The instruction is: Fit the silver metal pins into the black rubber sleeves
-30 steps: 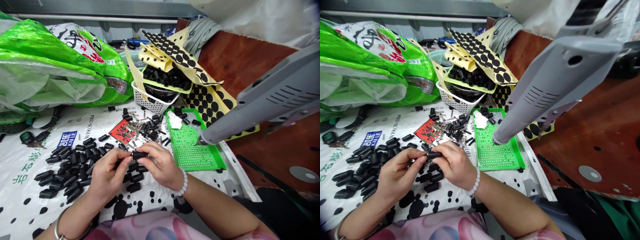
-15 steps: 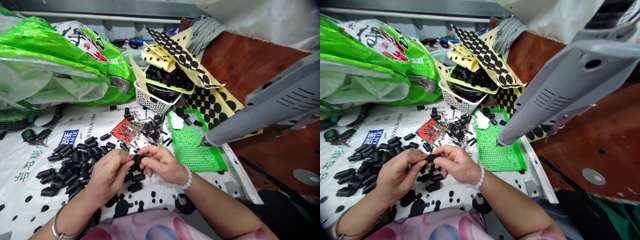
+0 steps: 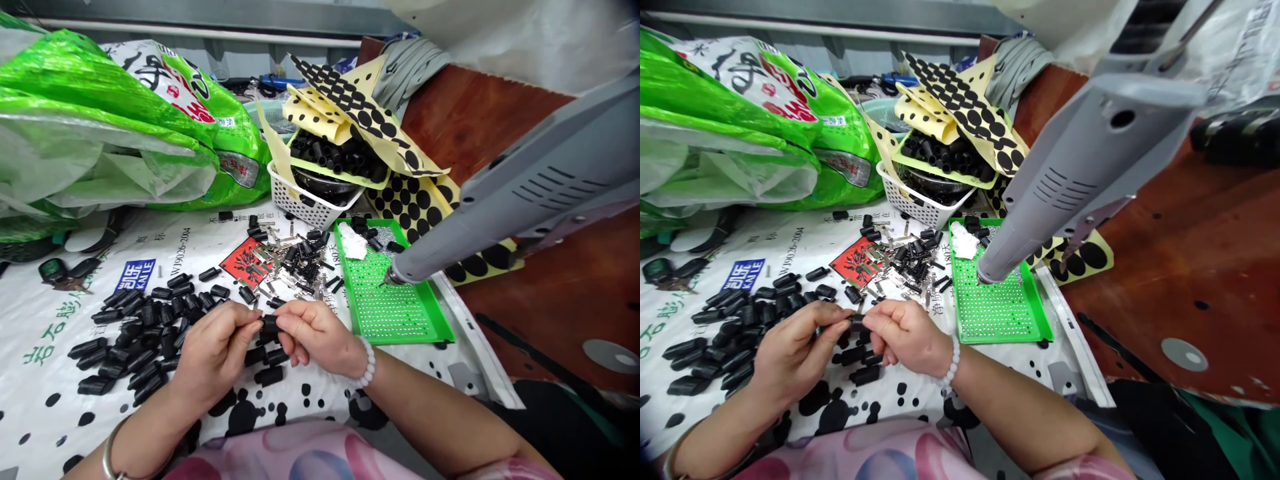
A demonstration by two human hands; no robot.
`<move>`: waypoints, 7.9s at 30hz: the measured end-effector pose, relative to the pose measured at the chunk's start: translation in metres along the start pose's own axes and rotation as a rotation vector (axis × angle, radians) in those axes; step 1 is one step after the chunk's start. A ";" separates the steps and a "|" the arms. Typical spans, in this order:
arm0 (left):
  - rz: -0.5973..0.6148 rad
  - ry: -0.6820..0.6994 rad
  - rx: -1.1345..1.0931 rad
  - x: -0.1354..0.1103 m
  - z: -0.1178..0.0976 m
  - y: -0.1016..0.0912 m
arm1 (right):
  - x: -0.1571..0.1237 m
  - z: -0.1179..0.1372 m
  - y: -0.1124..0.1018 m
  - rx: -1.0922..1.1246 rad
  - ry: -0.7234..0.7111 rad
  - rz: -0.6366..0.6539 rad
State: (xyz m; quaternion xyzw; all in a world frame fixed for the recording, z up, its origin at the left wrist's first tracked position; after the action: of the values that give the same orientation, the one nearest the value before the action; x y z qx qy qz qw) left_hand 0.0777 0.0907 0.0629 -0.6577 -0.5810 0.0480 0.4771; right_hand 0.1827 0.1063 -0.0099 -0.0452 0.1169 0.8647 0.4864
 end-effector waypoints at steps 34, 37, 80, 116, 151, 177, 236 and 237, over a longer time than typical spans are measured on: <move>0.297 -0.784 -0.749 -0.020 0.030 0.052 | -0.041 0.070 0.010 -0.956 -0.896 -0.321; 0.235 -0.611 -0.480 -0.013 0.023 0.039 | -0.041 0.072 0.006 -0.831 -0.885 -0.323; 0.425 -0.366 0.267 -0.046 0.056 -0.039 | 0.000 0.044 -0.046 -1.673 -0.191 -0.443; 0.436 -0.176 0.638 0.086 0.082 0.003 | -0.008 0.050 -0.036 -1.230 -0.328 -0.446; 0.303 0.129 0.137 0.033 -0.002 0.028 | -0.032 0.080 -0.024 -0.779 -0.665 -0.385; 0.181 -0.052 0.040 0.036 -0.002 0.017 | -0.022 0.066 -0.018 -0.884 -0.541 -0.327; 0.622 -0.048 0.448 -0.031 0.032 0.010 | -0.003 0.054 -0.064 -1.676 -0.334 -0.481; 0.614 -0.054 0.469 -0.032 0.034 0.007 | -0.001 0.052 -0.063 -1.699 -0.336 -0.487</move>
State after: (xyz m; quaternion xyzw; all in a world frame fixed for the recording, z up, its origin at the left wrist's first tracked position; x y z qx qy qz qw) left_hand 0.0520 0.0856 0.0239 -0.6724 -0.3427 0.3373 0.5628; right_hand 0.2385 0.1494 0.0309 -0.2860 -0.6477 0.5277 0.4693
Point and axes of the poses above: each hand's wrist, its own x-axis towards the middle knuckle, its own y-axis out of the palm, z = x × y, the point moved 9 cm from there along x, towards the middle knuckle, and after that the axes turned 4 degrees about -x, right-handed, at the moved point
